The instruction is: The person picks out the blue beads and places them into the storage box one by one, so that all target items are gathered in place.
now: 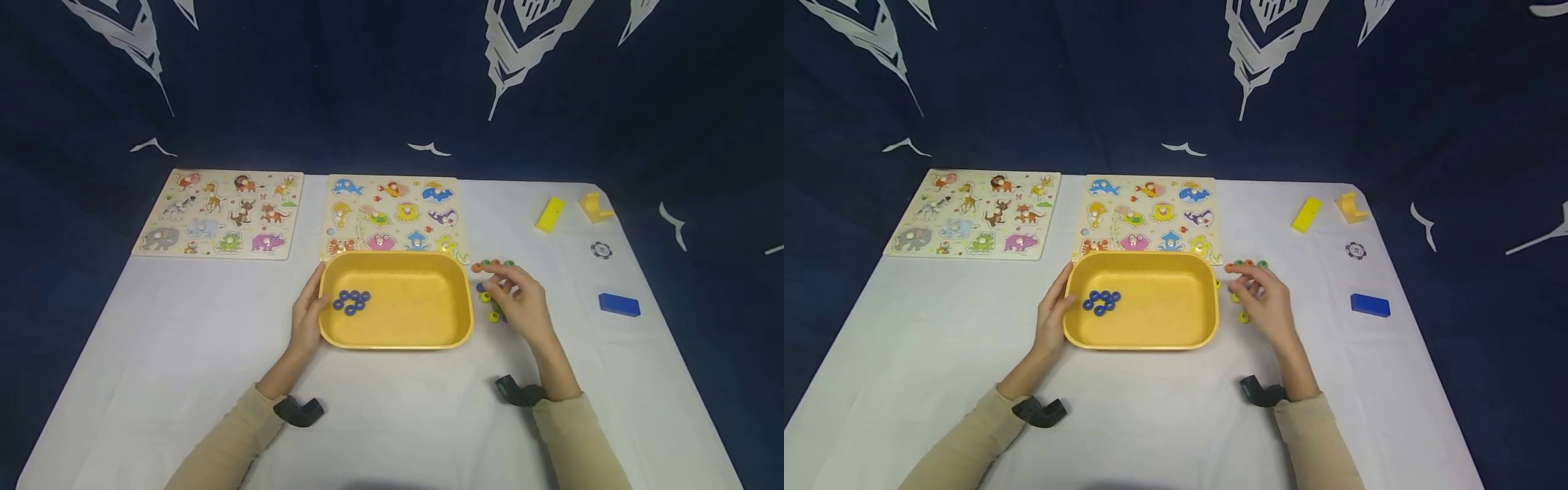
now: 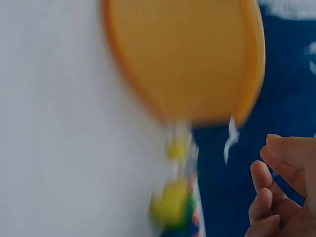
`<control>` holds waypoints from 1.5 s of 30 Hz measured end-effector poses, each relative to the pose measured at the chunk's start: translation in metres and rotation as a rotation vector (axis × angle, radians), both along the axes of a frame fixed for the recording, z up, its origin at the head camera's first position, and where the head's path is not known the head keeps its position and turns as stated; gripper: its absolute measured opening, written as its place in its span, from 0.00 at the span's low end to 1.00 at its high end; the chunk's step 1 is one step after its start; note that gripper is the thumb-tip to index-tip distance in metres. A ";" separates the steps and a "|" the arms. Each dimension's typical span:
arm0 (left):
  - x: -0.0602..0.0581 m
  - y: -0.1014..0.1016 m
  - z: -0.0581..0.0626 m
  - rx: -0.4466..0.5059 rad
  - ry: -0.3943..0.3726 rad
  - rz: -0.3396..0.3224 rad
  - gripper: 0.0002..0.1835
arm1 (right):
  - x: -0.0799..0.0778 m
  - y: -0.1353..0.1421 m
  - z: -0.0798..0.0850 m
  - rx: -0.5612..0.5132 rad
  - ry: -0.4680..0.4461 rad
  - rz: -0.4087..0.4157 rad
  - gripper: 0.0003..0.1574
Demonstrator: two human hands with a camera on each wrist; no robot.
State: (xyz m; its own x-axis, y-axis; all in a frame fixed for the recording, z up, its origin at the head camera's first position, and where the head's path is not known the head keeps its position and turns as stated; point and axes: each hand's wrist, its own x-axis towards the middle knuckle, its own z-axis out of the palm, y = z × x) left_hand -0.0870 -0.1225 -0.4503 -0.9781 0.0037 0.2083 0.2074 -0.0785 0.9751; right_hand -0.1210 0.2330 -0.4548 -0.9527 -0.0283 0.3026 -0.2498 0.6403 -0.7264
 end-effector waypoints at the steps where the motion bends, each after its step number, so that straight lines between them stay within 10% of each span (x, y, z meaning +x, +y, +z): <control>1: 0.000 0.000 0.000 0.001 -0.001 -0.001 0.29 | -0.003 0.013 -0.012 0.018 -0.024 -0.035 0.17; 6: 0.000 -0.002 -0.001 -0.006 -0.002 0.003 0.29 | -0.010 0.048 -0.044 0.107 -0.134 -0.136 0.18; 16: 0.000 0.000 0.000 0.009 -0.008 -0.001 0.29 | 0.000 0.033 -0.004 0.147 -0.349 -0.055 0.19; 29: -0.002 0.000 -0.003 0.008 0.003 -0.004 0.29 | -0.026 0.040 -0.034 0.174 -0.165 -0.080 0.18; 36: -0.002 -0.003 -0.003 -0.002 0.003 0.006 0.29 | -0.009 -0.051 0.067 0.124 -0.064 0.187 0.14; 45: -0.002 -0.002 -0.001 -0.005 0.006 0.000 0.28 | -0.016 -0.134 0.053 0.252 -0.144 0.437 0.09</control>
